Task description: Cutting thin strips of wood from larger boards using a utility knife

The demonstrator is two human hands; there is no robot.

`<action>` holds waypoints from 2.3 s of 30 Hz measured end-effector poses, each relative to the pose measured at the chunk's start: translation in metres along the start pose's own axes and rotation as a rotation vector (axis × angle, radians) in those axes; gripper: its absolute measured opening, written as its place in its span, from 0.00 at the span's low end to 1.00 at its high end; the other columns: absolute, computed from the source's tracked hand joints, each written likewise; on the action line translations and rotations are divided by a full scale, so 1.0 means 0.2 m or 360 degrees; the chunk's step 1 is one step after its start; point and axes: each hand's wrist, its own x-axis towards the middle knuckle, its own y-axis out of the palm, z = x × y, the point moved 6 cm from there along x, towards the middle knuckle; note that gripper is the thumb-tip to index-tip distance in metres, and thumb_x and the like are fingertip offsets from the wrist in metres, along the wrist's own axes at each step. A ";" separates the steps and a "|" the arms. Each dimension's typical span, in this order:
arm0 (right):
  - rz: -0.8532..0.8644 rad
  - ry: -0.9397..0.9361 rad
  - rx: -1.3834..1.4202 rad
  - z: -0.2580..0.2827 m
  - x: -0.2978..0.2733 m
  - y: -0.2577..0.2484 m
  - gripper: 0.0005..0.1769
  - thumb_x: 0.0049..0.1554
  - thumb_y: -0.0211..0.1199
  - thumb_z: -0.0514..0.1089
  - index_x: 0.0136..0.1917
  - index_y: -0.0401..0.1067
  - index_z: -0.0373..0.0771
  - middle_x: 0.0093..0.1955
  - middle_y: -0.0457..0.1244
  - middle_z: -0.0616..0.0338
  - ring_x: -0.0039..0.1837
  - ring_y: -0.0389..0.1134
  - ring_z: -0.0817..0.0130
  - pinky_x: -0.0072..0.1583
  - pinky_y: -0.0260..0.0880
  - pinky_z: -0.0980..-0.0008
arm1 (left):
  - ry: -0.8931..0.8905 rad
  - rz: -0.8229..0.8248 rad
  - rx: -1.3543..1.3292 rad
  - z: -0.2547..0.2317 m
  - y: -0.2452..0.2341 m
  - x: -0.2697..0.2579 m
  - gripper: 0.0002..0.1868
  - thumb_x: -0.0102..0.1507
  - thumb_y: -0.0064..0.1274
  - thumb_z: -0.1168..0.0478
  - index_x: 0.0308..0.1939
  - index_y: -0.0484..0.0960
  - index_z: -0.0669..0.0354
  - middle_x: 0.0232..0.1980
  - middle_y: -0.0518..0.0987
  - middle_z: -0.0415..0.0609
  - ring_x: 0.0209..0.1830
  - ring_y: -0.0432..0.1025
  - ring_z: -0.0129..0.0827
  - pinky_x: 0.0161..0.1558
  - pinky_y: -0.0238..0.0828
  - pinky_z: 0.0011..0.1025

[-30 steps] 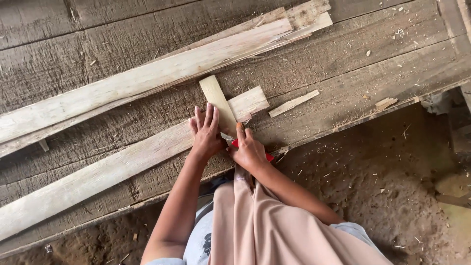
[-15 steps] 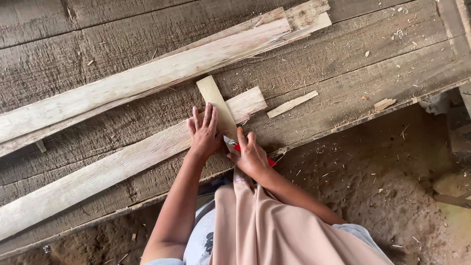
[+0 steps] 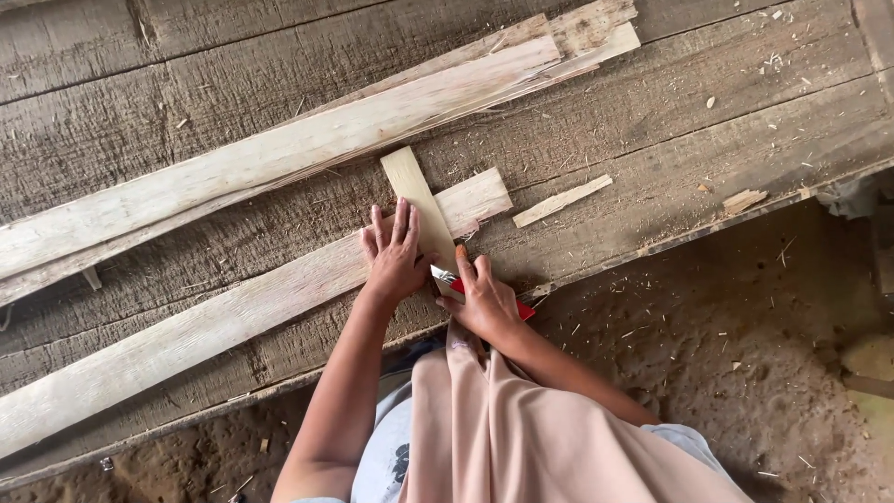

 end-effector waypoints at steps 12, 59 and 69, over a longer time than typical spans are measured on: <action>0.0028 0.0027 -0.0031 -0.07 0.05 0.12 0.56 0.54 0.66 0.66 0.83 0.42 0.45 0.59 0.54 0.51 0.47 0.73 0.39 0.47 0.77 0.45 | -0.0001 -0.0009 -0.0019 0.02 0.03 0.02 0.51 0.65 0.51 0.38 0.83 0.42 0.53 0.86 0.31 0.49 0.81 0.18 0.66 0.73 0.24 0.72; 0.0093 0.0313 -0.0078 -0.12 0.45 -0.27 0.15 0.62 0.42 0.52 0.60 0.57 0.46 0.48 0.68 0.37 0.54 0.72 0.34 0.56 0.71 0.37 | -0.0163 0.0177 0.0469 -0.21 -0.07 0.07 0.67 0.52 0.72 0.46 0.80 0.42 0.69 0.83 0.37 0.68 0.83 0.27 0.62 0.74 0.11 0.63; 0.0251 0.0215 -0.0318 -0.03 0.60 -0.10 0.15 0.61 0.40 0.55 0.57 0.57 0.49 0.43 0.71 0.42 0.51 0.74 0.38 0.55 0.72 0.44 | -0.0432 0.0423 0.0325 -0.29 -0.11 0.09 0.47 0.67 0.52 0.66 0.82 0.37 0.61 0.83 0.29 0.66 0.82 0.24 0.67 0.70 0.38 0.72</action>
